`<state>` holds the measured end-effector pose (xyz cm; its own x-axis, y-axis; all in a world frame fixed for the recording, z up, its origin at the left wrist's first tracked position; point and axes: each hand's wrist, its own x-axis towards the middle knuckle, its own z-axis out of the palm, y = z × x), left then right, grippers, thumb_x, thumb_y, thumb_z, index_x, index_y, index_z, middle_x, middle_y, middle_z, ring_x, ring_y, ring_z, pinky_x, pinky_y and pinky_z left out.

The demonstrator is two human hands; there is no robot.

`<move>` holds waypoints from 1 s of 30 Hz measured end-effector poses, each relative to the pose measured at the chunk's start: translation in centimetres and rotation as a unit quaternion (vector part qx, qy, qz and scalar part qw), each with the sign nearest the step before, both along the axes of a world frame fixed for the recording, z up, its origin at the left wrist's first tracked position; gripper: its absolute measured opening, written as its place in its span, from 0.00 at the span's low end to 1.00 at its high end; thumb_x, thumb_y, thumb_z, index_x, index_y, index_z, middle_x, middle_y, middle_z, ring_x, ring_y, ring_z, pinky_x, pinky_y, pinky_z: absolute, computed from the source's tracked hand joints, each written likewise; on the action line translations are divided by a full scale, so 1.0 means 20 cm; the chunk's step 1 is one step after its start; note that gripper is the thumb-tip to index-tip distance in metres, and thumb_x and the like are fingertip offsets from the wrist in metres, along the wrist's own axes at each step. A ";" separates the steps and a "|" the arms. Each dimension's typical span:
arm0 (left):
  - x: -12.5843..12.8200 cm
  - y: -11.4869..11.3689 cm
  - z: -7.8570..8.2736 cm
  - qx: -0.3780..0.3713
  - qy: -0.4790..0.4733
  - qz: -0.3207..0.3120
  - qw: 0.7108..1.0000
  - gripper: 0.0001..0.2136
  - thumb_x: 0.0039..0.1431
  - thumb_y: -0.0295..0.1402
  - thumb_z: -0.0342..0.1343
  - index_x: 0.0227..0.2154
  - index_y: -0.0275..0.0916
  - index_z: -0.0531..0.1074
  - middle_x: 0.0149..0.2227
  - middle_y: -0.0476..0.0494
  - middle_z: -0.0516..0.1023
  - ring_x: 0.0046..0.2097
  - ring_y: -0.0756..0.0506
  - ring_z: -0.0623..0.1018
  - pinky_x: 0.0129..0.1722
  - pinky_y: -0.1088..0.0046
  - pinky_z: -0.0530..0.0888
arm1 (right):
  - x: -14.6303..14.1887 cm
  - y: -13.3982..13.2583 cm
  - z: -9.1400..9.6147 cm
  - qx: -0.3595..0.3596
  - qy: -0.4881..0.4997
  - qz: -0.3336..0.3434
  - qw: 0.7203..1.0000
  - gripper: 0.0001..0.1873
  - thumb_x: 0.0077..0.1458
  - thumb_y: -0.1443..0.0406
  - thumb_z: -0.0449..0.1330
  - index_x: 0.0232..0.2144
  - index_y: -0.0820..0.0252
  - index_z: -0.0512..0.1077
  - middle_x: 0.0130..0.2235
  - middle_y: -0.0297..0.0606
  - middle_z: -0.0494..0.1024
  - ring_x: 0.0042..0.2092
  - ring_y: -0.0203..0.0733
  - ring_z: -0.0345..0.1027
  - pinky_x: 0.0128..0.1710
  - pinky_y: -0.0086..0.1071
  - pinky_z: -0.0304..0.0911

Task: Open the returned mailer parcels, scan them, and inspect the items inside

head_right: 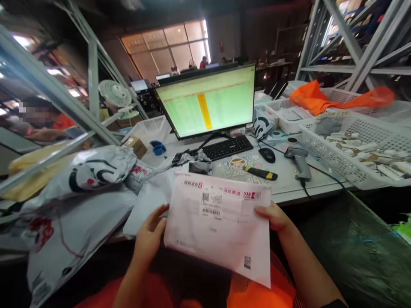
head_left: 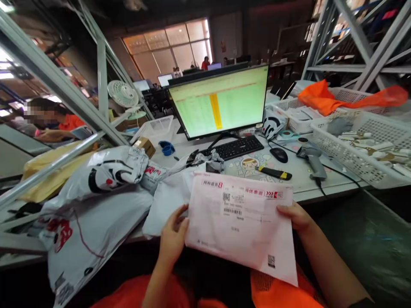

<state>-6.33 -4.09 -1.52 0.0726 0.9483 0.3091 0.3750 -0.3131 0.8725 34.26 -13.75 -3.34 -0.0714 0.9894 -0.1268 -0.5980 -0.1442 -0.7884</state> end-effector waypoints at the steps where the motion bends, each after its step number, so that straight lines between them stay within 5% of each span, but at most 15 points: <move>1: 0.05 0.01 0.00 0.050 0.065 0.006 0.997 0.22 0.63 0.45 0.58 0.56 0.39 0.73 0.59 0.32 0.76 0.60 0.34 0.76 0.59 0.50 0.72 | 0.03 0.00 0.00 -0.001 0.003 0.006 1.000 0.24 0.42 0.60 0.76 0.43 0.62 0.82 0.44 0.51 0.84 0.43 0.59 0.81 0.43 0.47 0.78; 4: 0.19 0.03 -0.04 0.161 0.234 0.028 0.958 0.23 0.67 0.43 0.52 0.60 0.37 0.71 0.62 0.30 0.73 0.65 0.30 0.70 0.64 0.39 0.63 | 0.13 -0.03 -0.04 -0.014 0.007 -0.021 1.000 0.25 0.42 0.60 0.76 0.44 0.62 0.82 0.46 0.52 0.84 0.44 0.61 0.81 0.44 0.48 0.78; 7: 0.25 0.08 -0.10 0.187 0.374 0.052 0.907 0.27 0.65 0.44 0.56 0.63 0.35 0.68 0.63 0.28 0.72 0.65 0.24 0.68 0.64 0.27 0.52 | 0.25 -0.08 -0.11 -0.047 0.004 -0.109 0.993 0.24 0.39 0.60 0.77 0.42 0.61 0.82 0.44 0.51 0.84 0.42 0.61 0.81 0.42 0.48 0.78; 13: -0.02 0.16 -0.13 0.226 0.480 0.034 0.847 0.16 0.67 0.25 0.47 0.48 0.42 0.78 0.56 0.38 0.80 0.61 0.32 0.75 0.66 0.34 0.53 | 0.43 -0.25 -0.22 -0.138 -0.004 -0.260 0.956 0.21 0.36 0.61 0.75 0.38 0.54 0.81 0.41 0.47 0.85 0.39 0.62 0.81 0.39 0.50 0.78; 16: -0.07 0.10 -0.08 0.225 0.486 0.010 0.844 0.14 0.68 0.27 0.49 0.49 0.42 0.77 0.57 0.39 0.80 0.62 0.31 0.74 0.66 0.33 0.53 | 0.48 -0.33 -0.23 -0.169 0.000 -0.298 0.940 0.18 0.39 0.62 0.73 0.38 0.49 0.81 0.41 0.46 0.85 0.40 0.64 0.81 0.39 0.51 0.78; 20: 0.22 0.08 0.15 0.261 0.437 -0.031 0.860 0.16 0.68 0.36 0.53 0.56 0.41 0.73 0.62 0.35 0.74 0.69 0.33 0.66 0.68 0.43 0.57 | 0.51 -0.35 -0.17 -0.179 -0.012 -0.332 0.926 0.16 0.43 0.63 0.70 0.38 0.46 0.81 0.41 0.43 0.85 0.40 0.62 0.81 0.44 0.52 0.77; 22: 0.42 0.21 0.30 0.259 0.425 -0.013 0.867 0.23 0.68 0.41 0.53 0.62 0.40 0.69 0.67 0.33 0.67 0.72 0.33 0.59 0.69 0.46 0.57 | 0.51 -0.33 -0.13 -0.182 -0.025 -0.351 0.918 0.17 0.42 0.63 0.69 0.39 0.46 0.81 0.40 0.42 0.85 0.39 0.61 0.81 0.44 0.53 0.77; 25: 0.62 0.54 0.45 0.149 0.492 0.023 0.857 0.35 0.64 0.49 0.55 0.70 0.40 0.59 0.73 0.30 0.53 0.74 0.27 0.51 0.67 0.33 0.50 | 0.53 -0.29 -0.09 -0.179 -0.043 -0.374 0.909 0.25 0.36 0.63 0.71 0.42 0.46 0.80 0.39 0.41 0.84 0.38 0.63 0.81 0.45 0.55 0.77; 28: 0.64 0.79 0.45 -0.035 0.544 -0.036 0.838 0.40 0.64 0.52 0.51 0.73 0.38 0.50 0.67 0.23 0.65 0.69 0.22 0.62 0.62 0.24 0.48 | 0.59 -0.30 -0.12 -0.195 -0.032 -0.374 0.906 0.31 0.30 0.62 0.73 0.43 0.47 0.79 0.38 0.41 0.84 0.39 0.65 0.81 0.45 0.57 0.76; 30: 0.58 0.83 0.40 -0.072 0.563 -0.106 0.817 0.32 0.64 0.44 0.51 0.69 0.41 0.60 0.62 0.28 0.73 0.65 0.26 0.69 0.64 0.25 0.46 | 0.64 -0.33 -0.18 -0.213 -0.015 -0.362 0.907 0.30 0.29 0.61 0.74 0.41 0.47 0.79 0.39 0.41 0.84 0.39 0.66 0.81 0.43 0.58 0.77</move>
